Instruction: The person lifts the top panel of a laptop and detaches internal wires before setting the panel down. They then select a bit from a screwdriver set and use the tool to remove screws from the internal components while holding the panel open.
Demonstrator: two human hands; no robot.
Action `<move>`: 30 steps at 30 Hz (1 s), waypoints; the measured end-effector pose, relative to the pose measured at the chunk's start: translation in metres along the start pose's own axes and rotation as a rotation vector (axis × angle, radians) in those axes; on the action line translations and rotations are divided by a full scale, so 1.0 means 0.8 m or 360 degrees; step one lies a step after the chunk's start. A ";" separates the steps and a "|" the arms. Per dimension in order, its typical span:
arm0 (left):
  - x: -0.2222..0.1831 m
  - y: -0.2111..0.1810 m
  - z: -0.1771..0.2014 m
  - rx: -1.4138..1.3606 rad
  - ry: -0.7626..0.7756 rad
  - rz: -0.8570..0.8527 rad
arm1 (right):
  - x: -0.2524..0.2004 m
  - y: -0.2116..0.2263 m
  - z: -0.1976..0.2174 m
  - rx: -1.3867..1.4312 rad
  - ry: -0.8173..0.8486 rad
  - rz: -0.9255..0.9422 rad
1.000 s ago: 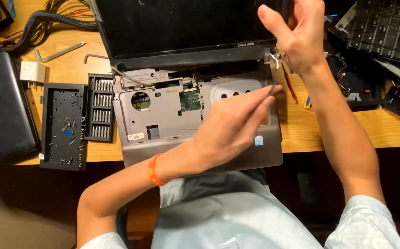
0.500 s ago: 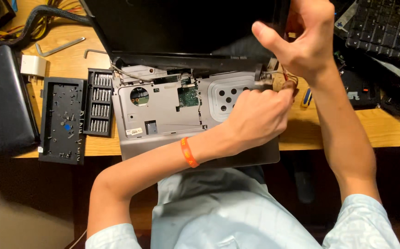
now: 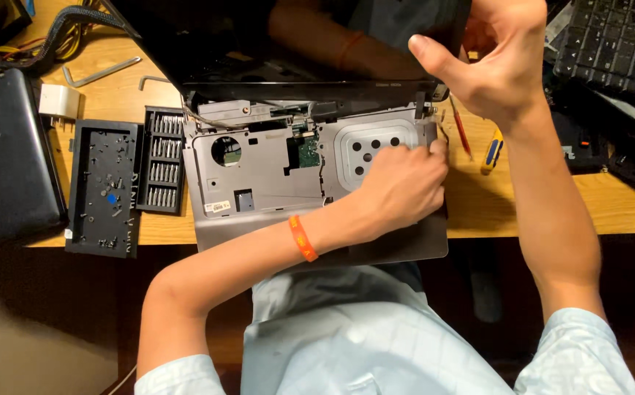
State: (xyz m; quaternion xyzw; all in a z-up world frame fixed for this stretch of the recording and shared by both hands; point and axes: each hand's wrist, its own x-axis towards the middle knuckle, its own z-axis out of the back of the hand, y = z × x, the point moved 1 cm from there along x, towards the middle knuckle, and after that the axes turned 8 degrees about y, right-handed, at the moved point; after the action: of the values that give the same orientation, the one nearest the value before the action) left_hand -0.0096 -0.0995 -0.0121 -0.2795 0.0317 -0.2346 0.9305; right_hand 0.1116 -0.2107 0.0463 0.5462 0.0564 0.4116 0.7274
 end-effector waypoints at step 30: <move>-0.092 -0.015 0.135 -0.0424 -0.0064 -0.0318 | 0.024 0.058 -0.018 0.0719 -0.0624 -0.0800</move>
State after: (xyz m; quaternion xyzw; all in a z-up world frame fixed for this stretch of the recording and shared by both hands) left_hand -0.0590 -0.0201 0.0802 -0.4069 0.0158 -0.3141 0.8577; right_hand 0.0915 -0.1843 0.0864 0.7300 0.1375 0.0857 0.6640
